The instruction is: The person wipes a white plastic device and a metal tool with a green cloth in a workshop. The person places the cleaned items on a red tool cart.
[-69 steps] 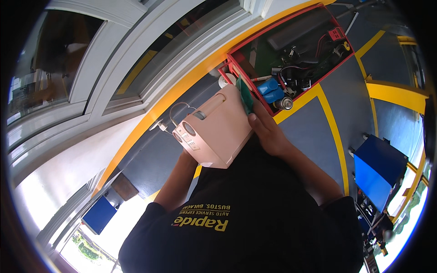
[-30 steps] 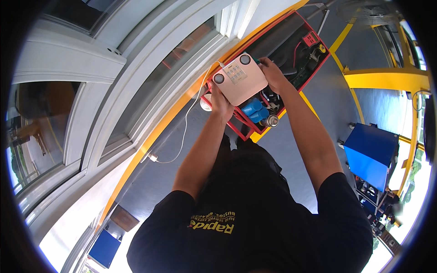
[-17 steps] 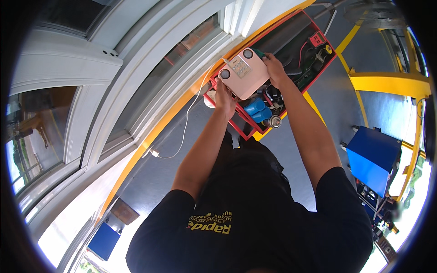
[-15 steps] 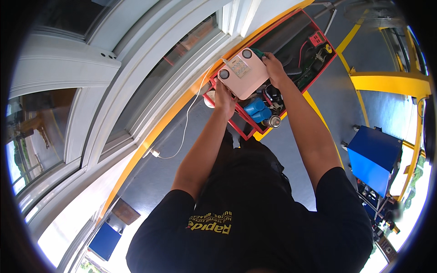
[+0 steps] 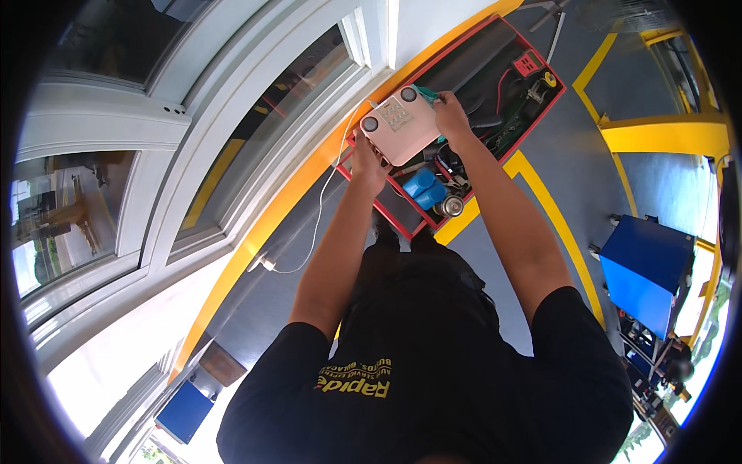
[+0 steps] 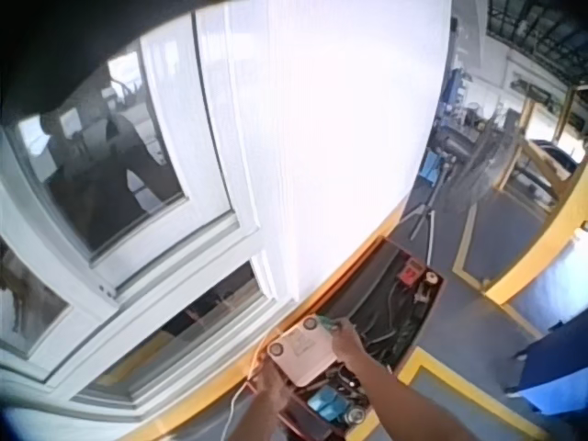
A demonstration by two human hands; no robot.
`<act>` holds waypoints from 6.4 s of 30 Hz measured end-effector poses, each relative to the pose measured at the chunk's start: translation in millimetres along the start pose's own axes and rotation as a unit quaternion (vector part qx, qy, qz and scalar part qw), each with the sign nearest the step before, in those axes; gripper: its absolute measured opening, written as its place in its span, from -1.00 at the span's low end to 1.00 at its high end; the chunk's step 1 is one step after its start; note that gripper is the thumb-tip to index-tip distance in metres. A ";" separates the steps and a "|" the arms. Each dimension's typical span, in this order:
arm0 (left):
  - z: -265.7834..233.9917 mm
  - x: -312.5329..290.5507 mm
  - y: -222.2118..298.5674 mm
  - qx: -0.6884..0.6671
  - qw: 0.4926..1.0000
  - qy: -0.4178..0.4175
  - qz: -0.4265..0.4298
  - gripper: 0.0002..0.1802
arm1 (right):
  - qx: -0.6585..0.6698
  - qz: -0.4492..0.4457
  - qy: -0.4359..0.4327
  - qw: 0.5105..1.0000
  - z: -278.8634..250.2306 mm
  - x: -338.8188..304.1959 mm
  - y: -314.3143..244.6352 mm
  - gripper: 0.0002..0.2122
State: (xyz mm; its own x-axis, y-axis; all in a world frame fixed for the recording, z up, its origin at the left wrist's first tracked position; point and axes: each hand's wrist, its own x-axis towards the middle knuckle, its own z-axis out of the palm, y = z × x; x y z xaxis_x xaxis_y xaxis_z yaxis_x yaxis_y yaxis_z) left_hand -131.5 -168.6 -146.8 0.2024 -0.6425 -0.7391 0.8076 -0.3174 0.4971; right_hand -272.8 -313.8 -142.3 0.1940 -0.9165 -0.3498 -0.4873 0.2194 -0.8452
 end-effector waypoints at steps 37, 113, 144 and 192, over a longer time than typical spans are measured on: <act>-83.4 -230.6 -122.2 -0.058 0.986 -0.135 -0.082 -0.27 | 0.128 -0.060 -0.433 0.890 -85.5 -251.3 50.1 -0.60; -611.0 -139.7 -102.9 0.358 0.893 0.140 -0.235 -0.61 | 0.074 0.165 -0.066 0.981 76.8 -456.3 17.4 -0.62; -138.0 -416.5 -345.7 0.284 0.702 -0.505 -0.415 -0.31 | 0.537 0.004 0.197 0.820 -106.5 -790.5 198.8 -0.74; 198.1 -345.7 -535.3 0.074 0.846 -0.394 -0.353 -0.34 | -0.114 -0.661 0.028 0.741 -640.4 -644.8 108.0 -0.38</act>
State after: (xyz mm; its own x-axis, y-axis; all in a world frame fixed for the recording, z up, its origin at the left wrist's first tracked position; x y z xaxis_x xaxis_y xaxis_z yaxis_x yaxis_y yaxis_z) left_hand -743.5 85.2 -67.3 -0.7791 -0.5041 -0.3725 0.4842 -0.8615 0.1531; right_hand -995.8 86.7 250.7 0.5978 -0.2938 0.7459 -0.0356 -0.9392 -0.3414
